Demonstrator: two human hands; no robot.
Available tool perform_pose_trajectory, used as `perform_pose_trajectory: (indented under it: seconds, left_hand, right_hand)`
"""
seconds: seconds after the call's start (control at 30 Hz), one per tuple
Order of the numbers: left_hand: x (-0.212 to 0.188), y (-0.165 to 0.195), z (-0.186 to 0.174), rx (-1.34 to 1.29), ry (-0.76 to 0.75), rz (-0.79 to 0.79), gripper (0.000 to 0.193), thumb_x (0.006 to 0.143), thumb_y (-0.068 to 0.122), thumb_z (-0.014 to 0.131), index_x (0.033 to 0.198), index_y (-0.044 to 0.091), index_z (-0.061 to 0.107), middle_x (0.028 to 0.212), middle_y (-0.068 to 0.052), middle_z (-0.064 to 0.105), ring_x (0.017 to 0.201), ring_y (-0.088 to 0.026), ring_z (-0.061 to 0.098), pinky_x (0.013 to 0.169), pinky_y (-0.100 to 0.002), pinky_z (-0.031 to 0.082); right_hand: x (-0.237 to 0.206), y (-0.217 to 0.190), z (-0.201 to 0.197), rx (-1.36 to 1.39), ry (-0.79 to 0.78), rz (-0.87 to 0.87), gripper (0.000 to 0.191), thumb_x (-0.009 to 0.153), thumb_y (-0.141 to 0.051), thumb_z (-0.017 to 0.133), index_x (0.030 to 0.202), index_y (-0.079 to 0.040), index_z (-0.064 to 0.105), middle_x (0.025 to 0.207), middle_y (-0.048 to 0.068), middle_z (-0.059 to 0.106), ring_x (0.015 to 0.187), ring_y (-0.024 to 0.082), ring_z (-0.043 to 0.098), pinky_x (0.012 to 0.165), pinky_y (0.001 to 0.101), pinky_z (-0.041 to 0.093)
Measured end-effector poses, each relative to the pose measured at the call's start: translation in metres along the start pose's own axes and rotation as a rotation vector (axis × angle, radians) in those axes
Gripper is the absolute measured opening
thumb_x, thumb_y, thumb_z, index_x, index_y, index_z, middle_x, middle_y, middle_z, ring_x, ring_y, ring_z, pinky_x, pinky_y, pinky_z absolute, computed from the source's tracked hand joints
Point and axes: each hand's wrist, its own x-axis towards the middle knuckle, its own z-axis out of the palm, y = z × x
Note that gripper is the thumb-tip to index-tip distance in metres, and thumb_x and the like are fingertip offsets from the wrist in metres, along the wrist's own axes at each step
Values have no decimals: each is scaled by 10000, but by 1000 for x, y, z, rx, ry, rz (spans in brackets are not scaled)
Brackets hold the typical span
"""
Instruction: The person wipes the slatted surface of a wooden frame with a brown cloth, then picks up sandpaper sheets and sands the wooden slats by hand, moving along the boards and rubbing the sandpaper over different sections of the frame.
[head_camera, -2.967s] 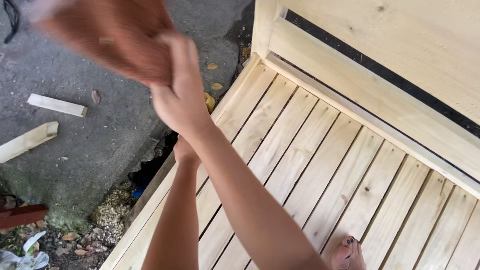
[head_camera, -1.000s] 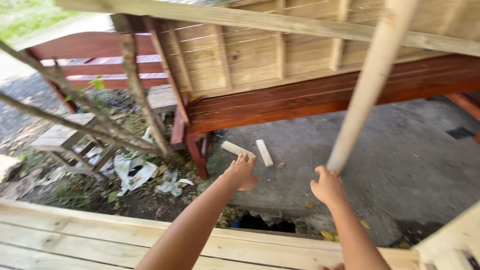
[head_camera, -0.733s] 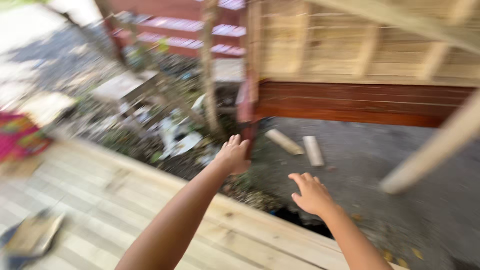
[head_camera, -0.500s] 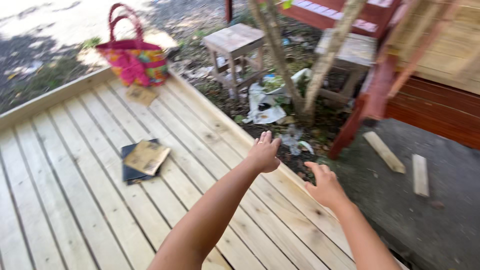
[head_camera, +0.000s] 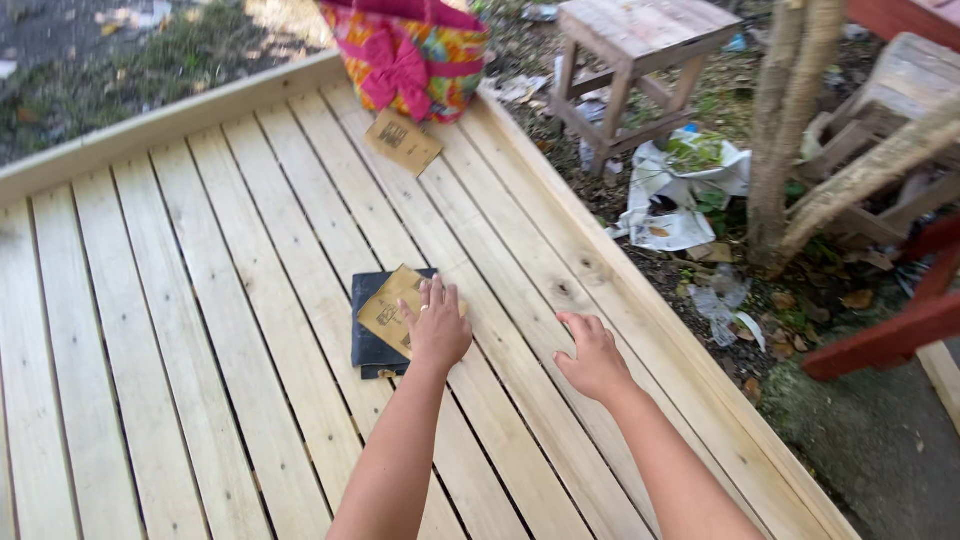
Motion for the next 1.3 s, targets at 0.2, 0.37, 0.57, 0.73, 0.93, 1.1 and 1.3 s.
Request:
perform_pose_trajectory:
  seconds: [0.2,0.37,0.57,0.73,0.93,1.1,1.3]
  left_hand:
    - [48,-13,7,18,259,87,436,936,286,555,1306,56,568,1400,-201,535,1267,-358,547,1010,-597,394]
    - [131,-29,0,221,272,32,191,925,216,584,1069,125,672,933,-67,705,779,-246,718,832,-479,499]
    - [241,-28,-31,-29,492,-133,520,859,307,708,1364,326,588,1479,-120,414,1353,-359,490,1023,-558,404]
    - [307,-5,-58,117,327,-94,661,857,450,682,1464,462,420,1664,-218,81,1406,-537,356,1009,-644,391]
    - [332,0,-60,50,105,-307,538,1047,538,572,1481,232,489,1594,-267,251,1422,-465,438,1014,-557,495]
    - [318,-20,-79,-10,136,-398,1110,702,720,768,1538,142,323,1625,-288,161,1440,-440,349,1055,-454,453]
    - [299,-29,-67,-241,321,-570,1225,715,733,783,1602,147,174,1653,-152,241,1521,-302,231,1187,-477,255]
  right_hand:
    - [122,-25,31,-206,120,-240,680,875,-377,690,1485,-186,458,1585,216,322,1457,432,290,1170,540,251]
    - [162,-42,44,-282,265,-191,612,947,-449,589,1513,-265,443,1626,190,300,1522,412,195,1174,640,142]
    - [155,-54,42,-365,315,-144,621,926,-463,592,1520,-329,466,1637,130,337,1541,354,258,1203,633,206]
    - [162,-71,30,-360,310,-110,622,890,-474,593,1488,-345,479,1611,101,350,1512,340,281,1184,631,225]
    - [159,-63,34,-360,314,-121,628,893,-464,593,1497,-343,473,1610,98,352,1508,340,296,1183,625,223]
    - [159,-64,34,-361,312,-120,624,894,-442,607,1495,-336,479,1604,94,363,1514,339,302,1186,625,227]
    - [157,-71,28,-378,310,-124,612,904,-426,610,1495,-326,483,1617,109,367,1520,344,302,1190,624,233]
